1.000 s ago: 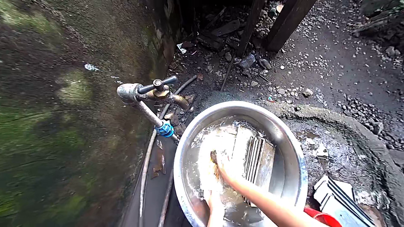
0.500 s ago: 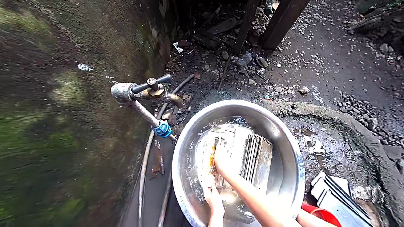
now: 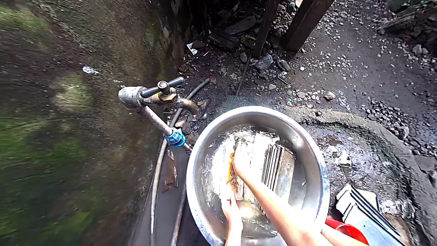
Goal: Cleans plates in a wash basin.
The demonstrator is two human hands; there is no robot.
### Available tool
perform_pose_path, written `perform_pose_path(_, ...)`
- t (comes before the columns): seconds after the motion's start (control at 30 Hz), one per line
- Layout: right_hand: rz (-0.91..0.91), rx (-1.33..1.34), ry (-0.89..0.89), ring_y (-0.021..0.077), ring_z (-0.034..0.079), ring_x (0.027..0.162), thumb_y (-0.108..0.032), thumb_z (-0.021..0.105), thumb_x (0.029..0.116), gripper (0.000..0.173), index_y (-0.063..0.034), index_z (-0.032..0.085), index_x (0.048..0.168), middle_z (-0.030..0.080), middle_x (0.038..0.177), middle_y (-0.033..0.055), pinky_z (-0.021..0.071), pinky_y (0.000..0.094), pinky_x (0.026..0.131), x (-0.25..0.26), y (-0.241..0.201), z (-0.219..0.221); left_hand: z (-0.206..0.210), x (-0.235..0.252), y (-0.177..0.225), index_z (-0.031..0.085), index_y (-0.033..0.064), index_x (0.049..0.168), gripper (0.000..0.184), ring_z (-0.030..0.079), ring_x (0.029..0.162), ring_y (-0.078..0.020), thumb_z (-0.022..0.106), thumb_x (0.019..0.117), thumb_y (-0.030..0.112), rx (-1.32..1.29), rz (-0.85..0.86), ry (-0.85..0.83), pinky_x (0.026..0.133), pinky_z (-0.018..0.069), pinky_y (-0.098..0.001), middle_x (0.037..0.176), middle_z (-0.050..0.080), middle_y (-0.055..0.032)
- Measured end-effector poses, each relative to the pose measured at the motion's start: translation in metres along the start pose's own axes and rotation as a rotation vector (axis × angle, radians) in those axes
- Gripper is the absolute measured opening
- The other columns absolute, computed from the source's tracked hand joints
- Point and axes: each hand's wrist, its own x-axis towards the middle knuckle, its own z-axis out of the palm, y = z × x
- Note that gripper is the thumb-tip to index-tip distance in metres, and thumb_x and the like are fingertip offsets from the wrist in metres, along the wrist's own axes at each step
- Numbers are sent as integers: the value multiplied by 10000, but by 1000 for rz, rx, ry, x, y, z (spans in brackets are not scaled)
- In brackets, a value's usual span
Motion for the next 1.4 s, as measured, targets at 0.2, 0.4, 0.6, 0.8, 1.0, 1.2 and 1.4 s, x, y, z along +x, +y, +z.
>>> perform_pose_path(0.2, 90, 26, -87, 418, 244, 1540, -14, 509, 975, 770, -5, 104, 1630, 101, 1688, 265, 257, 641, 1188, -47, -11, 3, 0, 3, -1, 464, -147, 1362, 382, 613, 1087, -298, 543, 1030, 23, 57, 31, 26, 962, 501, -412, 1261, 585, -309)
perform_pose_path(0.4, 221, 148, -46, 410, 333, 1498, -131, 567, 980, 733, -50, 218, 1619, 141, 1682, 249, 361, 583, 1149, -11, -27, -15, 2, 1, 2, 468, -133, 1339, 343, 621, 976, -209, 519, 1031, 9, 1, 33, -4, 869, 531, -348, 1185, 599, -260)
perform_pose_path(0.6, 188, 152, -116, 394, 322, 1508, -117, 533, 991, 755, -32, 140, 1630, 156, 1679, 253, 322, 581, 1174, -31, -15, -17, 3, 2, -1, 453, -151, 1365, 387, 610, 1081, -301, 546, 1025, 7, 48, 23, 30, 947, 511, -410, 1260, 572, -319)
perform_pose_path(0.8, -10, 12, -244, 347, 202, 1567, -108, 529, 990, 789, 23, 75, 1623, 154, 1686, 245, 179, 562, 1249, -87, 9, 7, 1, 2, -2, 486, -160, 1334, 346, 580, 1196, -312, 514, 1011, -37, 64, 69, 28, 1055, 456, -415, 1292, 576, -313)
perform_pose_path(1.0, -130, 138, -34, 368, 313, 1518, -149, 494, 1014, 660, 19, 237, 1598, 336, 1619, 246, 208, 549, 1245, 3, 16, -9, 3, -1, 1, 407, -130, 1408, 403, 615, 1086, -314, 509, 1053, 32, -19, -85, -31, 933, 538, -409, 1319, 527, -324)
perform_pose_path(1.2, -542, -1, -191, 329, 401, 1488, -118, 403, 1077, 428, 13, 511, 1470, 476, 1555, 197, 262, 482, 1247, -36, 53, 21, 2, 0, 4, 422, -144, 1369, 352, 592, 1040, -284, 467, 1065, 28, -11, -182, 13, 914, 521, -383, 1267, 528, -310)
perform_pose_path(1.4, -454, -18, -186, 301, 374, 1500, -95, 371, 1067, 481, -48, 447, 1539, 455, 1584, 142, 195, 472, 1263, -8, 41, -8, 2, -3, 4, 429, -147, 1352, 343, 567, 961, -276, 469, 1035, -21, 62, -228, 43, 864, 507, -387, 1202, 534, -295)
